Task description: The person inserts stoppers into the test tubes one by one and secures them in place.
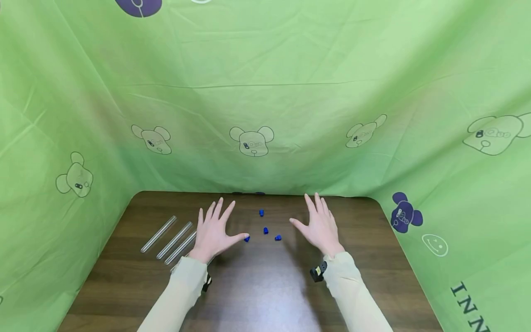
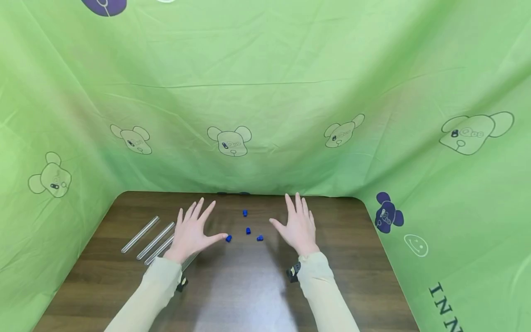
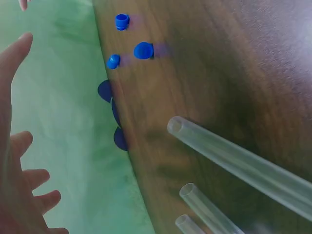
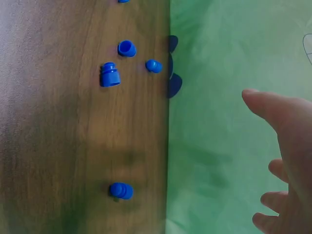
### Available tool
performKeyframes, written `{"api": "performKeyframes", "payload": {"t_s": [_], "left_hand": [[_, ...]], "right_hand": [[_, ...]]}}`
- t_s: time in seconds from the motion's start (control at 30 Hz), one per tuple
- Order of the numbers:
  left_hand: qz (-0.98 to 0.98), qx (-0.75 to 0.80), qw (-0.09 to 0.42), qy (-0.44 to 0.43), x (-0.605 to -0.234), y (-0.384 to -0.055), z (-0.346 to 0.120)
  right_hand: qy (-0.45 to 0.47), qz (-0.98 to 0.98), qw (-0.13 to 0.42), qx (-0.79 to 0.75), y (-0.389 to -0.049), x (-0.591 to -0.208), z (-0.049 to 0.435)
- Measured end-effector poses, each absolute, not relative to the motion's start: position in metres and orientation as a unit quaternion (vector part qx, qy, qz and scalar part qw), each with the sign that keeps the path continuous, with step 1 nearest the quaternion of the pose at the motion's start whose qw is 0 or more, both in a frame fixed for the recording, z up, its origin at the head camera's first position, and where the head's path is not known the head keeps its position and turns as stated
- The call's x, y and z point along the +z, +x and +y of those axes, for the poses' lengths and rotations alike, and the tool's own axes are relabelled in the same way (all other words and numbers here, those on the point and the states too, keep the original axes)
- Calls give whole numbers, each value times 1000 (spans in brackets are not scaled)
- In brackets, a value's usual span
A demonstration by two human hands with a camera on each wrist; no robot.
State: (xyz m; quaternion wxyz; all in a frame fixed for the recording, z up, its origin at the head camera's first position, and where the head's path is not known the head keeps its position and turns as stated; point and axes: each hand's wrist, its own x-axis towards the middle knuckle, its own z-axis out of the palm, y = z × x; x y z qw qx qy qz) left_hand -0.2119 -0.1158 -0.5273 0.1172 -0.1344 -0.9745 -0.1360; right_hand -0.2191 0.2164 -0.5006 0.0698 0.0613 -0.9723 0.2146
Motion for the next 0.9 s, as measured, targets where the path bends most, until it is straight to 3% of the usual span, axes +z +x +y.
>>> {"api": "performKeyframes", "payload": {"t_s": [0.27, 0.9], "left_hand": [[-975, -145, 103, -131, -537, -200, -118], [-980, -152, 70, -110, -556, -178, -122]], "right_hand": [[59, -970, 92, 217, -219, -509, 224], [44, -968, 65, 239, -212, -519, 235]]}}
